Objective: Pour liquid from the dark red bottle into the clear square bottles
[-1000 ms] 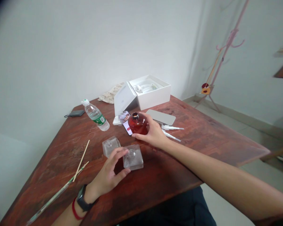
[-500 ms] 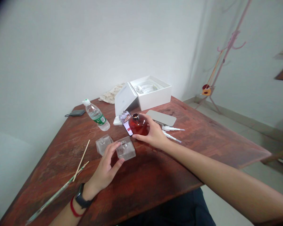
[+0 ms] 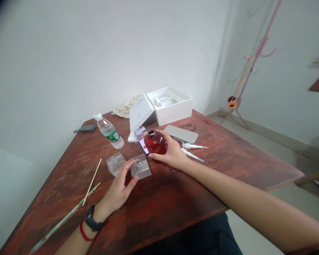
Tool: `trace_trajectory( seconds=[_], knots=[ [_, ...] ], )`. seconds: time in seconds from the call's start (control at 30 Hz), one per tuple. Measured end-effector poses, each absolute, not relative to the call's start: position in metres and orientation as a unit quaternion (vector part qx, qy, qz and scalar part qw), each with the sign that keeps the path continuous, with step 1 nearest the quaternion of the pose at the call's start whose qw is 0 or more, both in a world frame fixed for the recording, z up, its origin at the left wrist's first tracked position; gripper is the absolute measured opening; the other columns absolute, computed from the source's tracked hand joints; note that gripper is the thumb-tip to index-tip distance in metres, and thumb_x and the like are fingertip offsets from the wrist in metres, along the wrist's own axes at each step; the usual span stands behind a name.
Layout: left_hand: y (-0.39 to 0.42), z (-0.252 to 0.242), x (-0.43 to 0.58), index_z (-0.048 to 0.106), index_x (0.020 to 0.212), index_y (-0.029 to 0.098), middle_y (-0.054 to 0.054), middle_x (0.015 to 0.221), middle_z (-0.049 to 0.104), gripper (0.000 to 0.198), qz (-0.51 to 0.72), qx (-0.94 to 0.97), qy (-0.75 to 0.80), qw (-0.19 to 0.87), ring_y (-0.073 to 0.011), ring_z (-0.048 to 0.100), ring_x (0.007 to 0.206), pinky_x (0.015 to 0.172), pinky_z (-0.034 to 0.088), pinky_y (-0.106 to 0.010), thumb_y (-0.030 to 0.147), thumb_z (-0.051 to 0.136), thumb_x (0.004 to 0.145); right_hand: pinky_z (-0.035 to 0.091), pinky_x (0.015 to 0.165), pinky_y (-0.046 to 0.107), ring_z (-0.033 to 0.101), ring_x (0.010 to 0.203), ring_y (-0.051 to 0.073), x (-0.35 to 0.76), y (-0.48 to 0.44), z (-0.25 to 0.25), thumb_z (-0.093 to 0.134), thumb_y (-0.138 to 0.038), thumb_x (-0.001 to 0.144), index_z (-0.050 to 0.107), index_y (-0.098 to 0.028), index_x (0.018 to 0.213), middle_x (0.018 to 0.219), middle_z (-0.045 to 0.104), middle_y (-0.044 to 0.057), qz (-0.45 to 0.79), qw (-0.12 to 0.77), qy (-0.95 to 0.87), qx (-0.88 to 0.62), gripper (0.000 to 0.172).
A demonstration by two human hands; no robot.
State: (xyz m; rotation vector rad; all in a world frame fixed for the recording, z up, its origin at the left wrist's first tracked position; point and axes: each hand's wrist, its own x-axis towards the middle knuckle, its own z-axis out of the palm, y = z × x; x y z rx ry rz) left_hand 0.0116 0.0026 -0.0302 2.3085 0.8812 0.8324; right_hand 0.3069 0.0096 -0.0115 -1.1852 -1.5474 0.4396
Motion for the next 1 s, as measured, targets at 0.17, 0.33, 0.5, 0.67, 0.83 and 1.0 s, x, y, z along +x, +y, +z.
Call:
trace_trajectory(
  seconds=[0.17, 0.33, 0.5, 0.67, 0.83, 1.0],
  knots=[
    [0.0039, -0.0290, 0.0115, 0.047, 0.158, 0.031, -0.014, 0.156, 0.059, 0.050, 0.309, 0.853, 0.325, 0.266, -0.0346, 0.057, 0.147, 0.128, 0.043, -0.058, 0.037, 0.063, 0.111, 0.056, 0.117, 0.061, 0.072, 0.134, 0.040, 0.3066, 0.0089, -0.0113, 0.098, -0.048, 0.074, 0.055, -0.028, 0.152, 0.146, 0.074, 0.015, 0.184, 0.538, -0.660, -0.491, 0.092],
    [0.0053, -0.0274, 0.0109, 0.049, 0.156, 0.030, -0.014, 0.154, 0.061, 0.049, 0.309, 0.854, 0.324, 0.265, -0.0350, 0.060, 0.144, 0.126, 0.045, -0.058, 0.036, 0.065, 0.110, 0.057, 0.116, 0.061, 0.073, 0.134, 0.041, 0.3058, 0.0080, -0.0119, 0.099, -0.045, 0.073, 0.055, -0.028, 0.152, 0.145, 0.075, 0.014, 0.192, 0.525, -0.663, -0.497, 0.092],
    [0.0056, -0.0264, 0.0106, 0.046, 0.158, 0.030, -0.014, 0.155, 0.060, 0.053, 0.300, 0.858, 0.323, 0.264, -0.0344, 0.059, 0.146, 0.127, 0.044, -0.057, 0.033, 0.065, 0.109, 0.057, 0.116, 0.061, 0.074, 0.132, 0.040, 0.3048, 0.0077, -0.0141, 0.099, -0.043, 0.073, 0.054, -0.029, 0.153, 0.145, 0.075, 0.014, 0.213, 0.516, -0.672, -0.487, 0.093],
    [0.0061, -0.0262, 0.0091, 0.046, 0.158, 0.031, -0.014, 0.155, 0.060, 0.054, 0.295, 0.862, 0.320, 0.259, -0.0344, 0.059, 0.145, 0.126, 0.045, -0.058, 0.032, 0.066, 0.108, 0.053, 0.120, 0.062, 0.071, 0.138, 0.040, 0.3057, 0.0080, -0.0148, 0.099, -0.043, 0.074, 0.053, -0.028, 0.152, 0.148, 0.073, 0.015, 0.219, 0.505, -0.680, -0.484, 0.092],
    [0.0072, -0.0280, 0.0083, 0.045, 0.158, 0.031, -0.015, 0.155, 0.060, 0.054, 0.290, 0.866, 0.317, 0.255, -0.0348, 0.059, 0.145, 0.126, 0.046, -0.058, 0.031, 0.066, 0.108, 0.055, 0.119, 0.060, 0.072, 0.136, 0.038, 0.3062, 0.0081, -0.0132, 0.098, -0.041, 0.075, 0.053, -0.028, 0.152, 0.148, 0.073, 0.015, 0.217, 0.508, -0.686, -0.474, 0.090],
    [0.0062, -0.0293, 0.0086, 0.042, 0.160, 0.031, -0.015, 0.159, 0.056, 0.056, 0.283, 0.869, 0.320, 0.249, -0.0349, 0.056, 0.148, 0.127, 0.044, -0.058, 0.030, 0.064, 0.108, 0.055, 0.119, 0.059, 0.072, 0.135, 0.038, 0.3063, 0.0084, -0.0124, 0.098, -0.040, 0.075, 0.054, -0.027, 0.152, 0.148, 0.073, 0.015, 0.224, 0.509, -0.682, -0.475, 0.091]
  ],
)
